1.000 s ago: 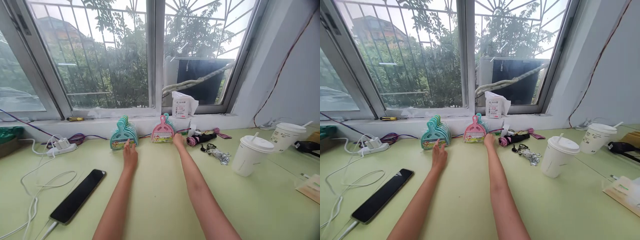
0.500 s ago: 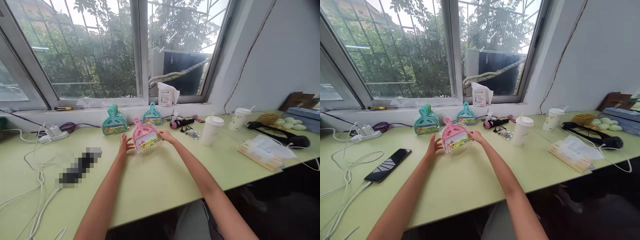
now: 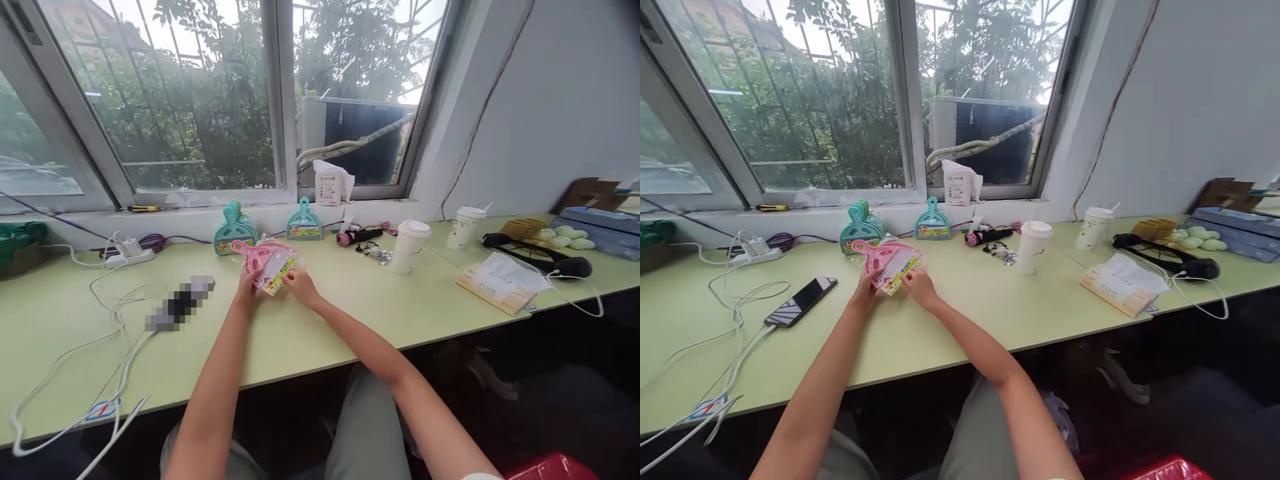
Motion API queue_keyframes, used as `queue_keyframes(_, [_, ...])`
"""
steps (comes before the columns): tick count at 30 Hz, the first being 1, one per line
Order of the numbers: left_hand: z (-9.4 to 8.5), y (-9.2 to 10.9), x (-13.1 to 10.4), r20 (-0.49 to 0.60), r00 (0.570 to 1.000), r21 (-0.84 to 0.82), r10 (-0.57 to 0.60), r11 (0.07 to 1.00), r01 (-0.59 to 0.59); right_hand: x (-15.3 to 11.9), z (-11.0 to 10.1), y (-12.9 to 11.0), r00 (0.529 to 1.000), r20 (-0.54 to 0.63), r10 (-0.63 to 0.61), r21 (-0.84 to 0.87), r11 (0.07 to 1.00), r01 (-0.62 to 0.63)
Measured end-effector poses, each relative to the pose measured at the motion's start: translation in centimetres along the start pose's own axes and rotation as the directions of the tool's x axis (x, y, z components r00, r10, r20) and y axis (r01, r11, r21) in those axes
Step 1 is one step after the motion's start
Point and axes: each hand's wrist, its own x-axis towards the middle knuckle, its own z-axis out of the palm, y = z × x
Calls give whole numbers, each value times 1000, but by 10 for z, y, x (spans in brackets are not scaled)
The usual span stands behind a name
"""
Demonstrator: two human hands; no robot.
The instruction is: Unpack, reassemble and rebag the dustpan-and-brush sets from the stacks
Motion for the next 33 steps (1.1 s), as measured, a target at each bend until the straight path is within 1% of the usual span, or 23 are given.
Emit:
queue_keyframes(2, [1, -2, 1, -41, 997, 4, 72, 997, -72, -1, 8, -4, 990, 37, 138, 195, 970, -142])
queue_keyframes(3, [1, -3, 2, -46, 995, -1, 86, 996, -86, 0, 11, -4, 975, 62, 212, 307, 926, -221])
queue_keyframes(4, [1, -4, 2, -40, 995, -11, 87, 996, -87, 1, 12, -2, 955, 92, 283, 427, 855, -294])
queue_keyframes(6, [1, -4, 1, -20, 998, -35, 66, 997, -67, 3, 11, 5, 901, 152, 407, 662, 635, -398])
queue_keyframes(8, [3, -3, -2, -11, 1000, -46, 22, 999, -23, 4, 8, 16, 855, 191, 482, 825, 394, -406])
queue_keyframes(9, [5, -2, -3, -4, 1000, -49, -9, 999, 9, 5, 6, 21, 848, 196, 493, 870, 312, -383])
queue_keyframes(10, [6, -1, -5, 11, 999, -53, -41, 998, 41, 6, 4, 26, 849, 204, 488, 894, 261, -365])
queue_keyframes(11, [8, 0, -6, 34, 997, -55, -69, 996, 70, 7, 3, 31, 853, 214, 476, 903, 236, -359])
queue_keyframes(13, [11, 2, -8, 85, 989, -47, -123, 991, 127, 9, 3, 37, 856, 224, 465, 901, 235, -364])
queue_keyframes(15, [11, 0, -6, 105, 982, -25, -156, 987, 159, 10, 5, 40, 842, 195, 502, 904, 241, -353])
queue_keyframes(16, [10, -2, -5, 92, 982, -11, -165, 986, 166, 11, 5, 41, 831, 172, 529, 910, 237, -339])
queue_keyframes(18, [5, -7, 1, 18, 987, 13, -159, 987, 158, 13, 5, 40, 815, 148, 560, 920, 225, -322])
queue_keyframes(19, [3, -10, 4, -42, 988, 23, -149, 988, 150, 13, 4, 39, 813, 155, 562, 918, 223, -329])
queue_keyframes(21, [-1, -14, 9, -165, 977, 29, -137, 989, 144, 14, -1, 37, 821, 193, 537, 904, 228, -362])
queue_keyframes(22, [-3, -15, 11, -205, 970, 20, -132, 990, 139, 15, -4, 36, 827, 217, 519, 895, 233, -381])
queue_keyframes(25, [-10, -10, 15, -244, 963, -55, -118, 993, 107, 16, -17, 35, 842, 248, 479, 886, 238, -397])
queue_keyframes(27, [-19, 0, 16, -303, 949, -112, -85, 992, 53, 17, -25, 37, 833, 254, 491, 891, 216, -399])
queue_keyframes(28, [-26, 7, 15, -388, 920, -117, -60, 993, 15, 18, -29, 40, 823, 253, 508, 896, 197, -397])
queue_keyframes(29, [-33, 14, 14, -502, 865, -85, -18, 996, -29, 19, -33, 44, 810, 248, 531, 904, 173, -390])
queue_keyframes(30, [-41, 21, 11, -638, 769, -10, 46, 998, -69, 19, -36, 48, 794, 238, 560, 914, 148, -378])
queue_keyframes(31, [-49, 28, 7, -770, 625, 112, 133, 991, -73, 20, -38, 53, 776, 225, 589, 924, 124, -362])
queue_keyframes(32, [-56, 35, 1, -843, 459, 283, 279, 957, -62, 20, -40, 57, 758, 214, 616, 933, 101, -346])
queue_keyframes(33, [-60, 42, -6, -858, 295, 434, 421, 901, -23, 21, -40, 62, 739, 207, 641, 939, 82, -334])
